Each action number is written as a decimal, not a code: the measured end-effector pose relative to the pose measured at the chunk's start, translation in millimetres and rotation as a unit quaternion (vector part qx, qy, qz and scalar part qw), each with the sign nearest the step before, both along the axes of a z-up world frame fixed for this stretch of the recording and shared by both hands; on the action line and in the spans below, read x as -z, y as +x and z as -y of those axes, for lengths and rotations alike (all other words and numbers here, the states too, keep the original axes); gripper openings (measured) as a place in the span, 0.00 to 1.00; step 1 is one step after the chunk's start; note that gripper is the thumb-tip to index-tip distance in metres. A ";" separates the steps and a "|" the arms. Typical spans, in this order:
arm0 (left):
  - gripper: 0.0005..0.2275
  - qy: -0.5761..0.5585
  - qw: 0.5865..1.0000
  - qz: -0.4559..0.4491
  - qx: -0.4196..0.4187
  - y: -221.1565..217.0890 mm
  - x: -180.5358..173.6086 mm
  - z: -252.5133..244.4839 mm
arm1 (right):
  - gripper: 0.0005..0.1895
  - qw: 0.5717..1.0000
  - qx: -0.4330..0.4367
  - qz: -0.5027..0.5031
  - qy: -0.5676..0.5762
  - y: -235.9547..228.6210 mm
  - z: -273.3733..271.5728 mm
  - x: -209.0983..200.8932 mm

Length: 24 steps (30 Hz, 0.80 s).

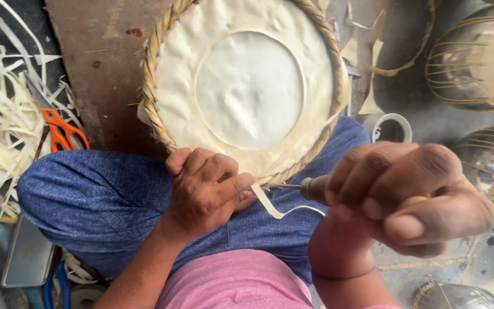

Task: The person weaves strips of material into the rim of a drum using an awl and pliers, pulling the strips through holes to secure the drumhead.

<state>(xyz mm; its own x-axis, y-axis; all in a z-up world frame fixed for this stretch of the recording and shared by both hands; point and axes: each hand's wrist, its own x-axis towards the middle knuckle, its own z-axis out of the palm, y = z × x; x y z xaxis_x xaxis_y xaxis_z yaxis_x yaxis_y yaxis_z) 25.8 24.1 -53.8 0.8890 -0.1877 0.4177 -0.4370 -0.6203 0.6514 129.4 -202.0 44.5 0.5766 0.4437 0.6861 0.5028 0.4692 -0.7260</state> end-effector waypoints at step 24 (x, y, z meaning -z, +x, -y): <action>0.12 -0.020 0.999 0.029 0.000 -1.8 4.2 0.0 | 0.07 0.917 0.334 0.000 -0.220 -129.3 41.8 1.7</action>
